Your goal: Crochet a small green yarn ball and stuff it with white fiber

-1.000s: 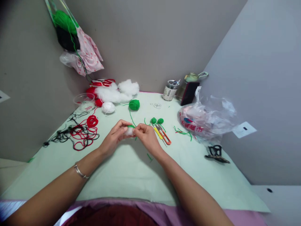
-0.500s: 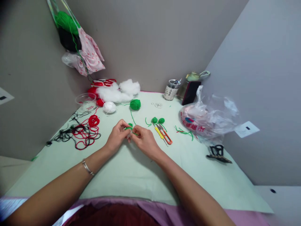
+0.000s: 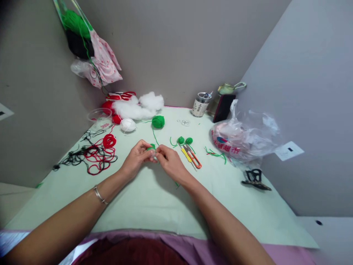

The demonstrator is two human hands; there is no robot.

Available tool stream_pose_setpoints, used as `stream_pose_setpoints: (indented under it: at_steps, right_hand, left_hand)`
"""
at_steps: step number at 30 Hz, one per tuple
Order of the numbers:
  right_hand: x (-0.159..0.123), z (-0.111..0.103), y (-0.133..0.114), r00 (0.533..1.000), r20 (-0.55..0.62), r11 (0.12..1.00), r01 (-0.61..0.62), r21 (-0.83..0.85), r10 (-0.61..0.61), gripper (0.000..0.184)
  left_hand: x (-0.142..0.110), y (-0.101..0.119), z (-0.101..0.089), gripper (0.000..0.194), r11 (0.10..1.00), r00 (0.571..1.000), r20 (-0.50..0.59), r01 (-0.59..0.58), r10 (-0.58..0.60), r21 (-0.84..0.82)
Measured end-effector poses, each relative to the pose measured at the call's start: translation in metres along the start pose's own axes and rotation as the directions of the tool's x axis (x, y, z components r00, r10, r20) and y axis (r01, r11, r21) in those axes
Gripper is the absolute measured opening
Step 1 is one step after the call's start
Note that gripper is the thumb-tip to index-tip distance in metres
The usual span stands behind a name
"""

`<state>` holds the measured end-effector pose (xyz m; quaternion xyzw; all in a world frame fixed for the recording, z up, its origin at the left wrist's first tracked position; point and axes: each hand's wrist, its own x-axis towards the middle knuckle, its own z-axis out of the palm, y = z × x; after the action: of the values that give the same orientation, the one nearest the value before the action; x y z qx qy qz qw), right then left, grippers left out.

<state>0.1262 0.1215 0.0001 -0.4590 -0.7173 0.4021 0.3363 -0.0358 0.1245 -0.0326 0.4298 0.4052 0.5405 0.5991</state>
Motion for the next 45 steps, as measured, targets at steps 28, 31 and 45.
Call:
stream_pose_setpoints:
  at_steps: [28, 31, 45]
  right_hand:
    - [-0.001, 0.001, -0.006, 0.997, 0.014, 0.993, -0.072, 0.09, 0.071, 0.019]
    - [-0.003, 0.007, -0.004, 0.999, -0.027, 0.999, -0.045, 0.031, 0.046, 0.014]
    - [0.009, -0.003, 0.009, 0.991, -0.039, 0.989, -0.126, 0.08, 0.129, 0.028]
  left_hand:
    - [0.0, -0.002, 0.005, 0.032, 0.999, 0.999, 0.004, 0.038, -0.038, -0.023]
    - [0.001, -0.004, 0.006, 0.024, 0.999, 0.998, -0.034, 0.052, -0.052, -0.016]
    - [-0.007, 0.001, 0.006, 0.035, 0.991, 0.993, 0.063, 0.101, -0.095, -0.092]
